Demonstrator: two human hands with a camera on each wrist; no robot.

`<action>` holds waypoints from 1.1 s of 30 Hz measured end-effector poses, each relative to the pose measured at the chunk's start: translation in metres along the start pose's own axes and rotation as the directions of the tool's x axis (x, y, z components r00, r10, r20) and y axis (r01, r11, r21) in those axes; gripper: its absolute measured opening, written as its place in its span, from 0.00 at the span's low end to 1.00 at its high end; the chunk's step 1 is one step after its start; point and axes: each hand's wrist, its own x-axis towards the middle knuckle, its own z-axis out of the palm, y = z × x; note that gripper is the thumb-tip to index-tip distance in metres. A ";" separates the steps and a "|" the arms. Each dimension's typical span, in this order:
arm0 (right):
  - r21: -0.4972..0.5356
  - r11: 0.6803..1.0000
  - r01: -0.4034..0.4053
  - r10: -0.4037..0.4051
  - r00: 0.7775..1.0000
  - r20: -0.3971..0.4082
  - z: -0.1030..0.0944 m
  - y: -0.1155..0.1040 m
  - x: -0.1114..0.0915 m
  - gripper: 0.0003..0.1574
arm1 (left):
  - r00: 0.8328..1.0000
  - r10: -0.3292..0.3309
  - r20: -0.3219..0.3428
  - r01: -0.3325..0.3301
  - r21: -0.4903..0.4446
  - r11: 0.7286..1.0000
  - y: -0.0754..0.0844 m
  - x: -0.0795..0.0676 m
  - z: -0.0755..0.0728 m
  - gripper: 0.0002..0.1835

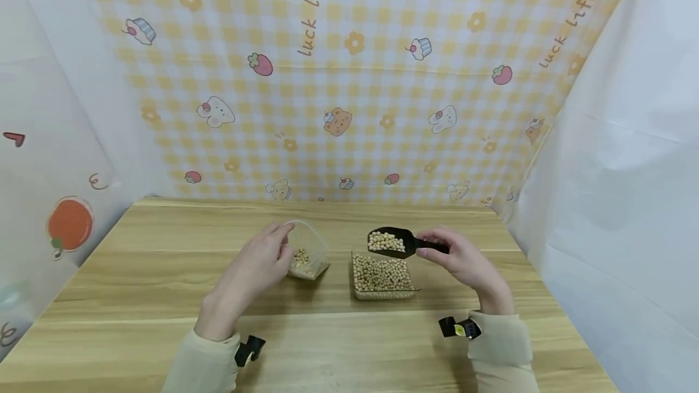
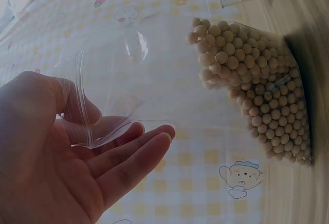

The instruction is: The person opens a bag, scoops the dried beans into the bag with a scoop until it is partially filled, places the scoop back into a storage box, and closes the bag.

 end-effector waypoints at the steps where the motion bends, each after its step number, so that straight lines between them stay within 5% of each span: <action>1: -0.013 1.000 0.016 -0.016 1.000 -0.004 0.002 -0.005 0.001 0.17 | 1.000 -0.001 -0.002 0.001 0.001 1.000 0.000 0.000 0.000 0.26; 14: -0.002 0.983 0.184 -0.183 0.978 -0.096 0.046 -0.050 0.017 0.15 | 1.000 0.021 -0.018 -0.021 0.020 1.000 -0.002 0.002 0.001 0.25; 23: -0.127 0.953 0.274 -0.287 0.953 -0.099 0.075 -0.071 0.024 0.13 | 1.000 0.008 -0.005 -0.008 0.009 1.000 -0.004 0.000 0.000 0.26; 33: -0.291 0.932 0.216 -0.260 0.958 -0.124 0.095 -0.107 0.035 0.14 | 1.000 0.010 0.013 -0.010 0.001 1.000 -0.005 0.001 0.000 0.26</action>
